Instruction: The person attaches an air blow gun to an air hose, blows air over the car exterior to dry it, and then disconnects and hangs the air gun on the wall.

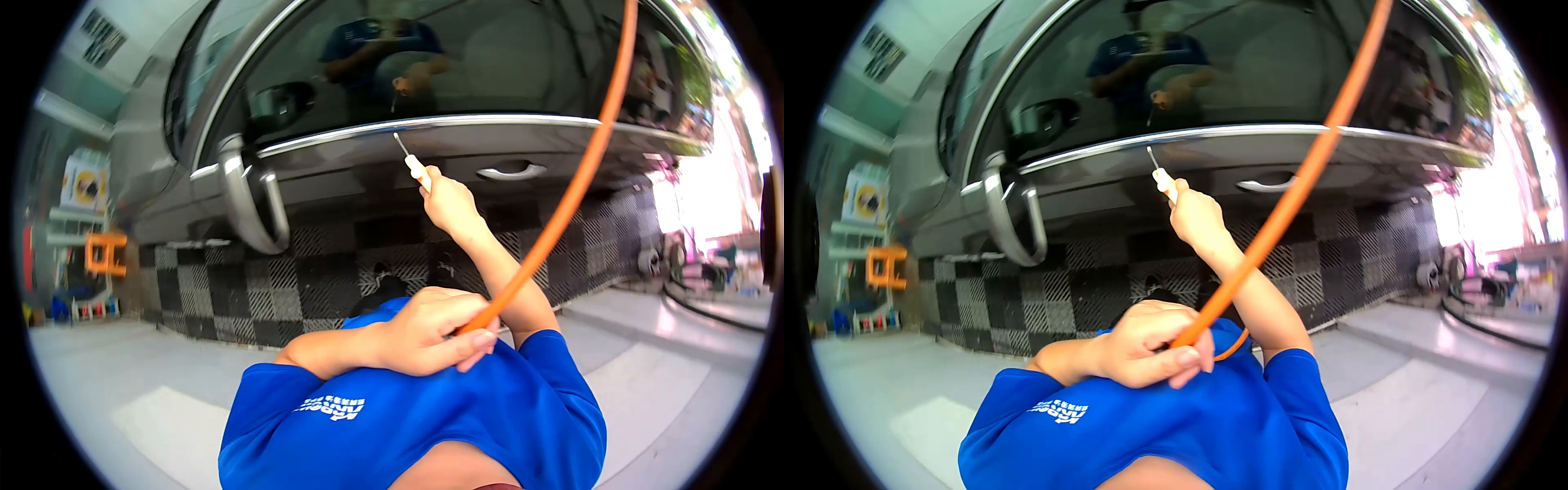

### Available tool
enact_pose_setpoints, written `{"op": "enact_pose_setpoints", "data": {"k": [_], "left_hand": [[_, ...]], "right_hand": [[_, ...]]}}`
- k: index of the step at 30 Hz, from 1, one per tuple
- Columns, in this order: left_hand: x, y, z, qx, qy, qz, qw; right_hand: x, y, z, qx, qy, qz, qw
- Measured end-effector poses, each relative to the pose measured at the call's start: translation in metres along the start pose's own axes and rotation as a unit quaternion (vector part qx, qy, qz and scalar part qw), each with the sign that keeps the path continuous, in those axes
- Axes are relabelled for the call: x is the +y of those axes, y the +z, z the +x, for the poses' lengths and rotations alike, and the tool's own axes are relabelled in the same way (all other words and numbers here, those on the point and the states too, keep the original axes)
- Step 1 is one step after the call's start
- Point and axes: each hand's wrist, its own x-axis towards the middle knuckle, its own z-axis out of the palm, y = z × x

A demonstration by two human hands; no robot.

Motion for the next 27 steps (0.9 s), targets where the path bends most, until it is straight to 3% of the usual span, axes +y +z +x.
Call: {"op": "enact_pose_setpoints", "data": {"k": [4, 5, 6, 8, 12, 15, 16, 18, 19, 20, 22, 23, 26, 27], "left_hand": [[-0.002, 0.000, -0.001, -0.030, -0.097, -0.100, 0.990], [-0.007, -0.004, 0.000, -0.049, -0.046, -0.083, 0.994], [-0.004, -0.006, -0.002, -0.050, -0.085, -0.097, 0.990], [-0.009, 0.001, -0.001, -0.015, -0.033, -0.113, 0.993], [-0.013, 0.018, -0.002, 0.036, -0.032, -0.108, 0.993], [-0.017, 0.032, 0.004, 0.039, -0.020, -0.123, 0.991], [-0.018, 0.036, 0.005, 0.038, -0.024, -0.119, 0.992], [-0.021, 0.042, 0.009, 0.041, -0.015, -0.113, 0.993], [-0.022, 0.046, 0.011, 0.042, -0.018, -0.111, 0.993], [-0.022, 0.049, 0.013, 0.038, -0.021, -0.118, 0.992], [-0.023, 0.053, 0.016, 0.036, -0.026, -0.123, 0.991], [-0.022, 0.055, 0.018, 0.045, -0.023, -0.119, 0.992], [-0.022, 0.058, 0.018, 0.065, -0.022, -0.105, 0.992], [-0.022, 0.058, 0.019, 0.072, -0.019, -0.094, 0.993]], "right_hand": [[0.064, -0.028, -0.015, 0.104, 0.079, -0.007, 0.991], [0.075, -0.042, -0.018, 0.085, 0.120, 0.003, 0.989], [0.097, -0.043, -0.018, 0.126, 0.127, 0.006, 0.984], [0.120, -0.068, -0.022, 0.130, 0.192, -0.006, 0.973], [0.181, -0.102, -0.024, 0.178, 0.251, -0.002, 0.951], [0.220, -0.117, -0.037, 0.206, 0.271, 0.067, 0.938], [0.242, -0.109, -0.038, 0.198, 0.282, 0.156, 0.926], [0.263, -0.082, -0.050, 0.247, 0.172, 0.116, 0.947], [0.259, -0.075, -0.059, 0.184, 0.182, 0.157, 0.953], [0.246, -0.070, -0.066, 0.101, 0.211, 0.285, 0.930], [0.229, -0.057, -0.079, 0.014, 0.233, 0.338, 0.912], [0.229, -0.051, -0.081, 0.039, 0.246, 0.350, 0.903], [0.281, -0.022, -0.079, 0.170, 0.283, 0.180, 0.927], [0.293, -0.015, -0.080, 0.141, 0.305, 0.191, 0.922]]}}
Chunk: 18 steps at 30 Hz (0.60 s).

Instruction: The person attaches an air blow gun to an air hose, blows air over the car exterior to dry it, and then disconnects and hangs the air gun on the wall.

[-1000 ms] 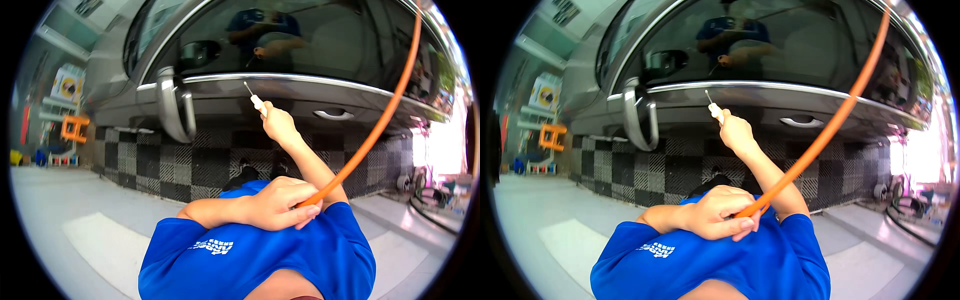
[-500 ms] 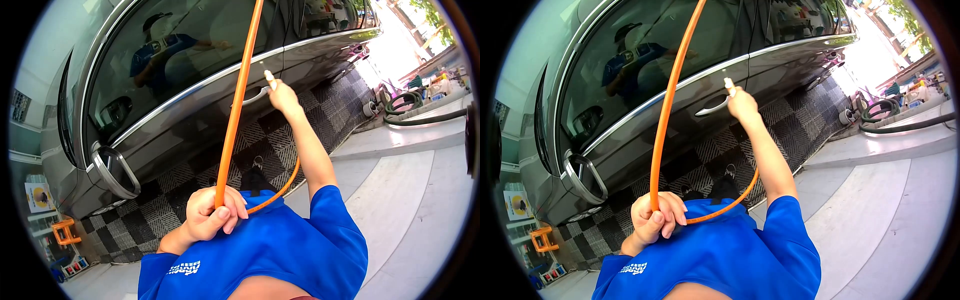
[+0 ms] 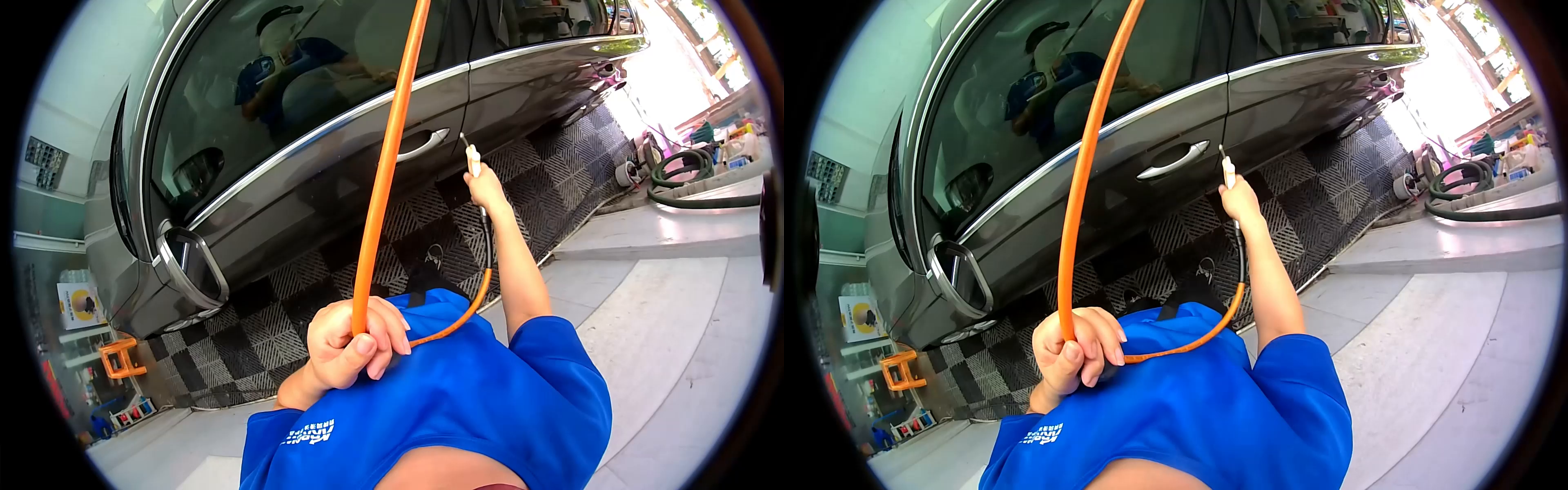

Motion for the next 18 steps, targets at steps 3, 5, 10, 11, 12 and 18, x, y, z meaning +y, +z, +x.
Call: {"op": "enact_pose_setpoints", "data": {"k": [3, 5, 10, 11, 12, 18], "left_hand": [[-0.001, 0.000, 0.000, 0.016, 0.007, -0.014, 1.000], [0.000, 0.000, 0.001, 0.019, -0.001, -0.016, 1.000], [-0.003, 0.003, 0.009, 0.007, 0.019, -0.010, 1.000], [-0.003, 0.004, 0.009, 0.009, 0.020, -0.005, 1.000], [-0.003, 0.004, 0.010, 0.011, 0.014, -0.008, 1.000], [-0.010, 0.016, 0.027, 0.006, 0.012, 0.003, 1.000]], "right_hand": [[-0.025, -0.009, -0.029, -0.160, 0.086, 0.151, 0.972], [-0.023, -0.003, -0.033, -0.117, 0.049, 0.248, 0.960], [-0.017, 0.003, -0.033, -0.141, 0.037, 0.207, 0.967], [-0.016, 0.006, -0.038, -0.177, 0.021, 0.188, 0.966], [-0.017, 0.010, -0.042, -0.191, 0.010, 0.165, 0.968], [-0.036, 0.038, -0.052, -0.279, -0.029, 0.138, 0.950]]}}
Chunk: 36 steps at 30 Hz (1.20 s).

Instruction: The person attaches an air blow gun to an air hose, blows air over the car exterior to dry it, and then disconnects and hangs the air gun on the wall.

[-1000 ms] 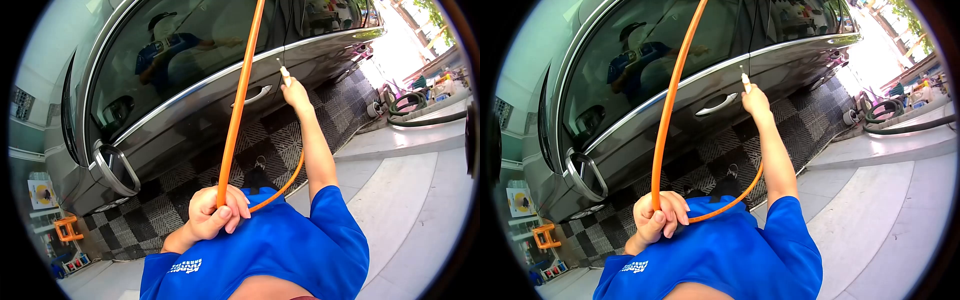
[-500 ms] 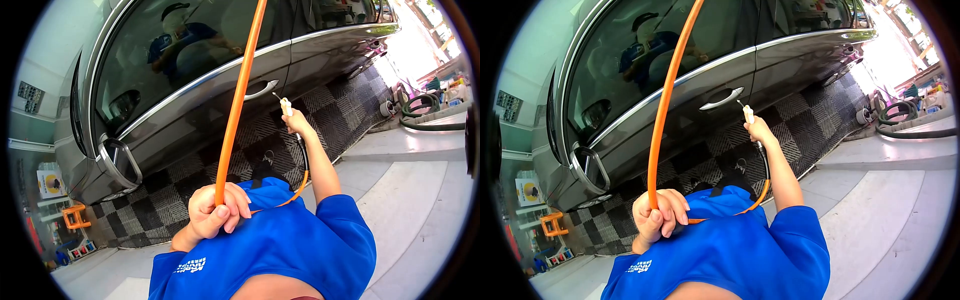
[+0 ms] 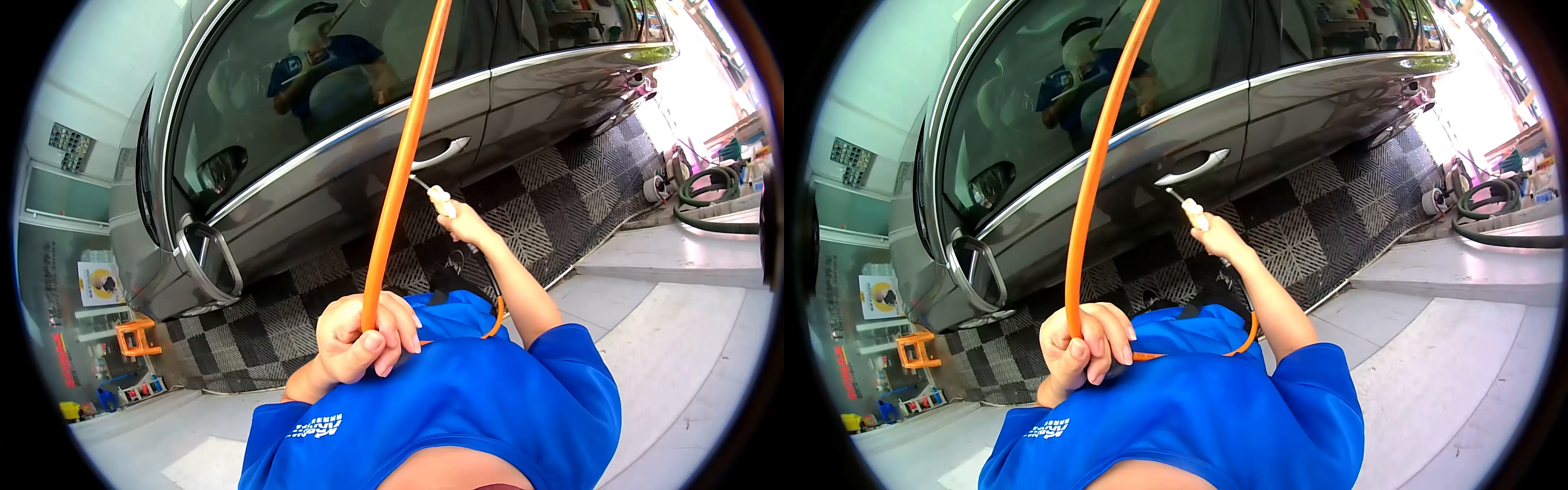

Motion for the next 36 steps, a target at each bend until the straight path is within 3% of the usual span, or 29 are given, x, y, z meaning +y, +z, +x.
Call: {"op": "enact_pose_setpoints", "data": {"k": [4, 9, 11, 12, 15, 17, 22, 25, 36], "left_hand": [[-0.010, 0.016, 0.020, -0.022, 0.015, 0.023, 0.999], [-0.038, 0.039, 0.043, -0.008, 0.052, 0.006, 0.999], [-0.044, 0.049, 0.055, -0.006, 0.086, 0.006, 0.996], [-0.043, 0.053, 0.058, -0.009, 0.087, 0.006, 0.996], [-0.038, 0.062, 0.076, -0.034, 0.121, 0.003, 0.992], [-0.036, 0.064, 0.094, -0.067, 0.164, -0.013, 0.984], [-0.035, 0.075, 0.146, -0.123, 0.227, -0.016, 0.966], [-0.044, 0.086, 0.178, -0.133, 0.235, -0.033, 0.962], [-0.113, 0.123, 0.332, -0.214, 0.277, -0.118, 0.929]], "right_hand": [[0.006, -0.004, 0.012, -0.016, -0.066, -0.076, 0.995], [0.006, -0.069, -0.002, 0.066, -0.061, -0.080, 0.993], [0.001, -0.105, -0.018, 0.076, 0.010, 0.005, 0.997], [0.010, -0.119, -0.017, 0.053, -0.016, 0.137, 0.989], [-0.006, -0.158, -0.022, 0.119, -0.158, 0.105, 0.975], [-0.032, -0.179, -0.021, 0.132, -0.175, 0.133, 0.967], [-0.084, -0.226, -0.007, 0.186, -0.066, -0.017, 0.980], [-0.072, -0.259, 0.024, 0.249, -0.078, -0.091, 0.961], [-0.065, -0.419, 0.048, 0.319, 0.008, -0.165, 0.933]]}}
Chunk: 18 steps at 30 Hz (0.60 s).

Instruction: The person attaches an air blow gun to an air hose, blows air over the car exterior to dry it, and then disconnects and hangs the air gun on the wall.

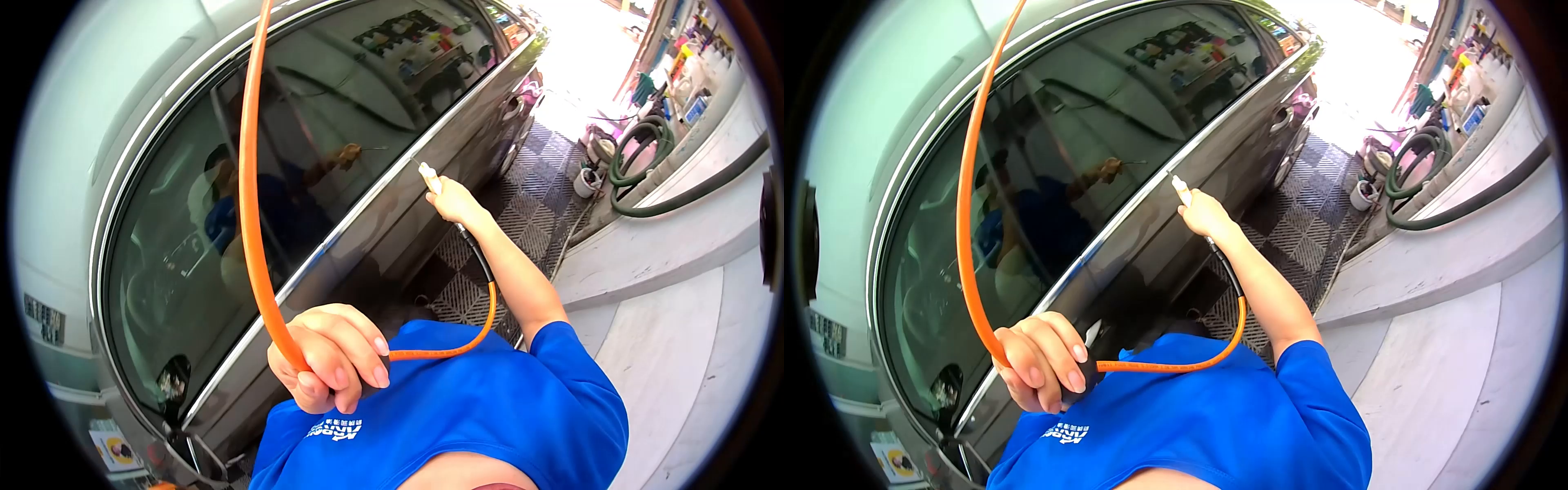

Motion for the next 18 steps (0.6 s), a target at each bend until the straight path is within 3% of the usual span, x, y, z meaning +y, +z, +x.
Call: {"op": "enact_pose_setpoints", "data": {"k": [5, 7, 11, 18], "left_hand": [[-0.064, -0.018, 0.045, -0.009, -0.022, -0.036, 0.999], [-0.077, -0.020, 0.056, 0.046, -0.029, -0.021, 0.998], [-0.102, -0.029, 0.067, 0.049, -0.041, 0.010, 0.998], [-0.139, 0.008, 0.064, 0.173, -0.097, 0.092, 0.976]], "right_hand": [[0.033, -0.044, 0.056, 0.053, 0.019, -0.016, 0.998], [0.045, -0.058, 0.074, 0.047, 0.033, -0.007, 0.998], [0.072, -0.088, 0.115, 0.073, 0.048, -0.004, 0.996], [0.130, -0.153, 0.200, 0.094, 0.084, 0.123, 0.984]]}}
